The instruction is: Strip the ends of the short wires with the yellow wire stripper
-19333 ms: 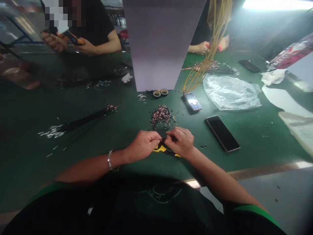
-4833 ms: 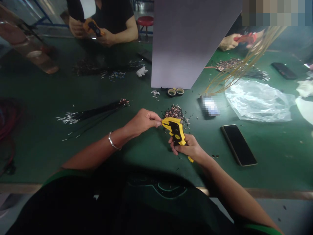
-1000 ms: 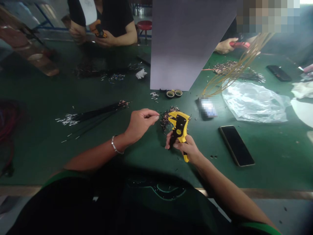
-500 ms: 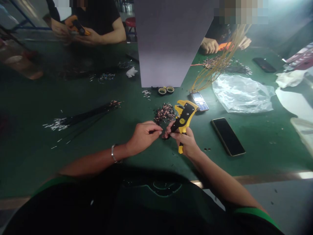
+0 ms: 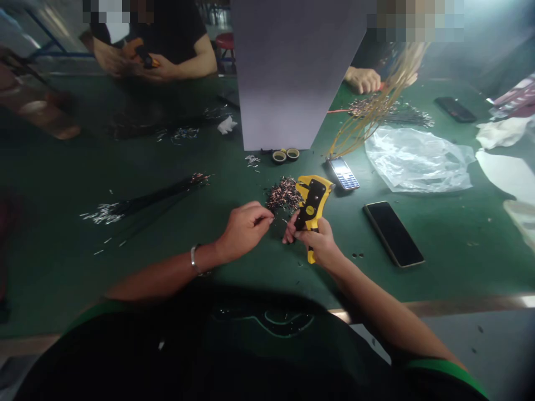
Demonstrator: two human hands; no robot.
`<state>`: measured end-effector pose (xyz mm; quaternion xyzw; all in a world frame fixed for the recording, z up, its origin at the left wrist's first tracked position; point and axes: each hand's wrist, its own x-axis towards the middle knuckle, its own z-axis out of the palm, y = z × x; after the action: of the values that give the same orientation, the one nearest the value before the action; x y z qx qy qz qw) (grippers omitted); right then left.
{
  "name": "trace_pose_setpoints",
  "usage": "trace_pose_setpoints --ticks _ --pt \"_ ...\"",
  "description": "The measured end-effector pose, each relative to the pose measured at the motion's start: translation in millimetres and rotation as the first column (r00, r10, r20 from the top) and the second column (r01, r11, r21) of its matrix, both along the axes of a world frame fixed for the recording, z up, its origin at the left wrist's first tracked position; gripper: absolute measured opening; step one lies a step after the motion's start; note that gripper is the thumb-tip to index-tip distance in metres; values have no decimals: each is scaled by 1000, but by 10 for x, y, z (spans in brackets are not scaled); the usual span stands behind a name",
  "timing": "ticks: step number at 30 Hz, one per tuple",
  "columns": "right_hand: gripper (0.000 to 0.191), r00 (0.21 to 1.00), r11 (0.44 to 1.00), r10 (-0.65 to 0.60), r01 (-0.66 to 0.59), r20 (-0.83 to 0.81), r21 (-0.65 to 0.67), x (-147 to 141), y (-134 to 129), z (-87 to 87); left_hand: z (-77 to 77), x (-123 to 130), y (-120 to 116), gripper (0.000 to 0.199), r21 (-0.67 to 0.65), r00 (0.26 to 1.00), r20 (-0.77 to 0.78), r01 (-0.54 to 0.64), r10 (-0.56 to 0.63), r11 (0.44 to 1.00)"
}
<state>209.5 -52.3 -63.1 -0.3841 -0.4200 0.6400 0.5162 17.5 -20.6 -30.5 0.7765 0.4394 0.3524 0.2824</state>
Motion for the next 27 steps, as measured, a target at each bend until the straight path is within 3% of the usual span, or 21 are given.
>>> trace_pose_setpoints --ticks 6,9,14,19,27 --pt "24 996 999 -31 27 86 40 35 21 0 20 -18 99 8 -162 977 80 -183 198 970" --pt "25 993 999 -20 16 113 31 14 12 -2 23 2 120 9 -166 955 121 -249 270 954" --pt "27 996 1000 13 -12 83 -4 -42 -5 -13 75 66 153 10 97 948 69 -318 312 943" --pt "29 997 1000 8 -8 71 -1 -44 -7 -16 73 195 179 12 387 955 38 -287 296 877" --pt "27 996 1000 1 -2 91 1 -14 -11 -10 -8 375 276 15 468 947 22 -294 321 834"
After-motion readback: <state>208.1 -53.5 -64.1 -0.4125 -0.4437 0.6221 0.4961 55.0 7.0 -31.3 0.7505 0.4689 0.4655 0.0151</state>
